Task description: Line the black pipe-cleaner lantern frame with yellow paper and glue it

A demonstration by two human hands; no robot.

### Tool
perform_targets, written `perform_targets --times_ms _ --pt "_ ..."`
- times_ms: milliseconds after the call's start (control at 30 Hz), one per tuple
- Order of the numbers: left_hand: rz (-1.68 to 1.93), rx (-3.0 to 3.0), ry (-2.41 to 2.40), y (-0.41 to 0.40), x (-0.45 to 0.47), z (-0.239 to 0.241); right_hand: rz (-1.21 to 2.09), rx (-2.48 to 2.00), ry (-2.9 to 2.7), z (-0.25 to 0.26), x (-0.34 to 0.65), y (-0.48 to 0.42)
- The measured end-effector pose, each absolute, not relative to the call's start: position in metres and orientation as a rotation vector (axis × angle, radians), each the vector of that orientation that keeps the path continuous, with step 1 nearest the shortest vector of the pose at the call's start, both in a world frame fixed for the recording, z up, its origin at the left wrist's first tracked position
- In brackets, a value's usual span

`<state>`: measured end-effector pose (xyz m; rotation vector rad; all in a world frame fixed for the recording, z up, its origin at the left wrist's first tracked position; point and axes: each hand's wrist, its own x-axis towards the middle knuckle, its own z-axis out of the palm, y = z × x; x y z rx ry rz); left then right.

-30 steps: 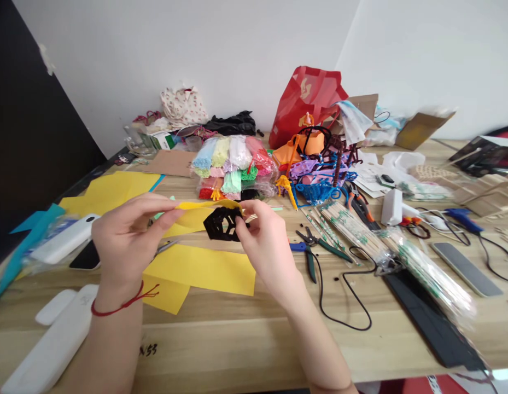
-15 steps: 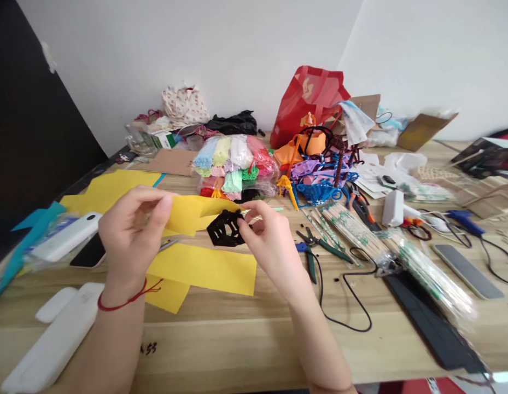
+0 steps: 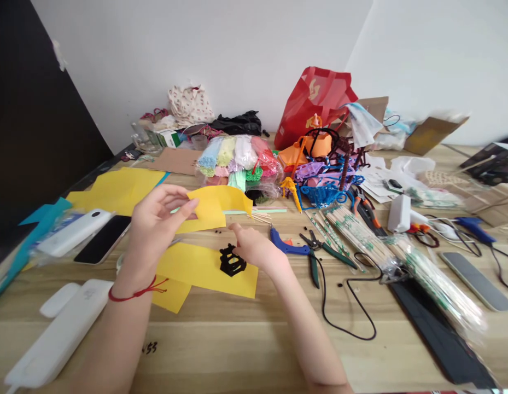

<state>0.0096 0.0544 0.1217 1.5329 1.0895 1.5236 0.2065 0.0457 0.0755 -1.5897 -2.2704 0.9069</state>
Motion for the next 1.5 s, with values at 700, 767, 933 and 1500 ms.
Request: perform_targets --times_ms 700,767,933,1500 --pt "1.255 1.628 0.726 0.034 0.017 0.133 1.174 -0.966 -1.125 0.109 0.199 0.036" --pt "1.267 1.746 0.752 0.035 0.013 0.134 1.141 -0.961 -1.184 0.112 0.201 0.035" --pt "1.374 2.036 0.851 0.038 0.007 0.133 1.262 -0.865 -1.236 0.117 0.202 0.032" --pt "1.221 1.62 0.793 0.029 0.022 0.141 0.93 -0.733 -1.384 0.109 0.198 0.026"
